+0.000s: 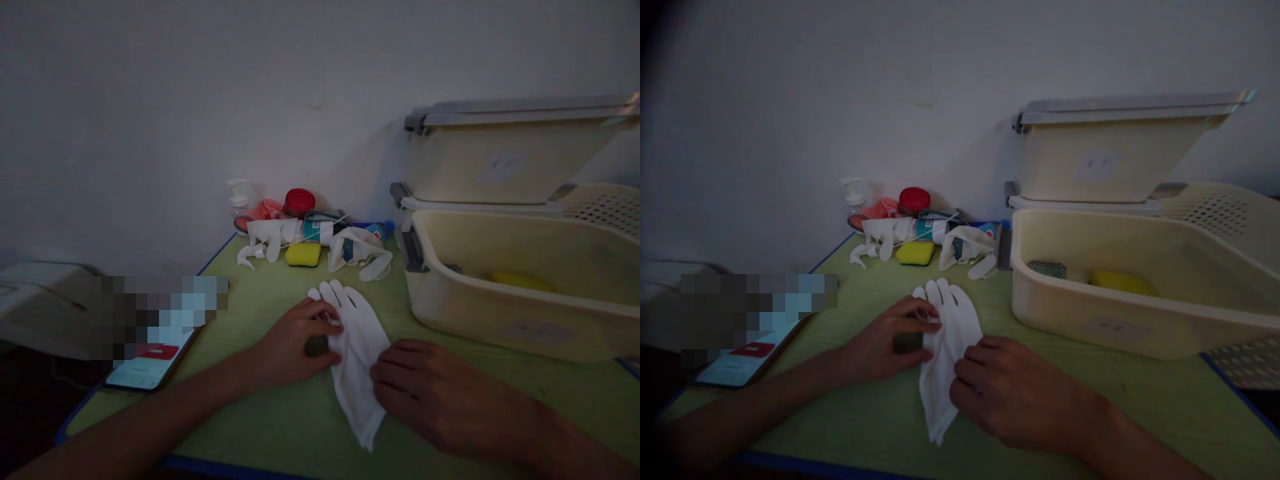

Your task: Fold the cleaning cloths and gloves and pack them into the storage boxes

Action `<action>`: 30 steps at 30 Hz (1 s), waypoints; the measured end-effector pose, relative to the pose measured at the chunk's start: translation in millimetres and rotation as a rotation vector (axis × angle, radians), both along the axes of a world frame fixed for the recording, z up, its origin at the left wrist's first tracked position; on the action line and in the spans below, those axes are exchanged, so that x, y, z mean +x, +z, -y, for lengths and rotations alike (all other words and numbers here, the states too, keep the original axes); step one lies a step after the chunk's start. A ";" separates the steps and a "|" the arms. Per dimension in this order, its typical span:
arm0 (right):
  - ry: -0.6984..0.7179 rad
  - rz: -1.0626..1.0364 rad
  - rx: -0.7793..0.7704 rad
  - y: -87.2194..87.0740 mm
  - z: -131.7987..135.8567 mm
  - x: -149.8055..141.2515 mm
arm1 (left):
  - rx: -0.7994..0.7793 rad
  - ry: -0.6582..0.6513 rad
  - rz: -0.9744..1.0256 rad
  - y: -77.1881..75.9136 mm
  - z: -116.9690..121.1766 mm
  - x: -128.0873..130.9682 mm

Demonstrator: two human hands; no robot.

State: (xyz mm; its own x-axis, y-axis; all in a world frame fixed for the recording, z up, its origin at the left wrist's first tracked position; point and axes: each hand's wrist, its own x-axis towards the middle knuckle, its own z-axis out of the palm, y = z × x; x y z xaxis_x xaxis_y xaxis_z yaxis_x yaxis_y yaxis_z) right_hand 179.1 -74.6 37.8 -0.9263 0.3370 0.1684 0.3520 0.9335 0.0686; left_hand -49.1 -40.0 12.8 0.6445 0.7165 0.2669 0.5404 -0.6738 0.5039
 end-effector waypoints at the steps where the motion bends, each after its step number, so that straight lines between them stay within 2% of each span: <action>1: 0.017 -0.001 -0.031 1.8 1.4 -0.9 | -0.017 -0.026 0.010 0.8 -0.1 -0.6; 6: 0.157 -0.028 -0.274 8.5 8.1 -2.7 | -0.098 -0.261 0.008 4.9 3.5 -3.2; 10: 0.272 -0.281 -0.462 5.3 13.7 -1.2 | -0.074 -0.427 -0.066 10.7 10.3 -2.0; 12: 0.188 -0.454 -0.479 3.2 16.6 0.4 | -0.049 -0.477 -0.105 14.5 12.7 -0.8; 16: -0.146 -0.758 -0.291 -1.5 15.5 1.2 | -0.061 -0.544 -0.125 19.2 12.6 -0.9; 19: -0.328 -0.897 -0.224 -10.0 3.3 -1.3 | -0.125 -0.558 -0.071 17.8 10.7 -3.5; 21: -0.422 -0.870 -0.223 -16.8 -7.9 -3.3 | -0.201 -0.540 0.014 15.9 10.1 -5.0; 25: -0.595 -0.625 -0.295 -23.7 -24.1 -9.6 | -0.340 -0.451 0.188 13.4 11.1 -3.6; 30: -0.695 -0.447 -0.350 -20.9 -29.6 -20.3 | -0.363 -0.420 0.145 14.1 11.6 2.1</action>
State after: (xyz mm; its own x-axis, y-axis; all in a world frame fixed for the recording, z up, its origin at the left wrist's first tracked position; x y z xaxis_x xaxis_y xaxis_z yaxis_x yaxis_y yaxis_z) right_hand 158.9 -45.0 16.8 -0.3666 0.8971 0.2467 0.7709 0.4414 -0.4593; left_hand -47.0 -51.6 26.9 0.8690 0.4688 0.1583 0.1716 -0.5856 0.7922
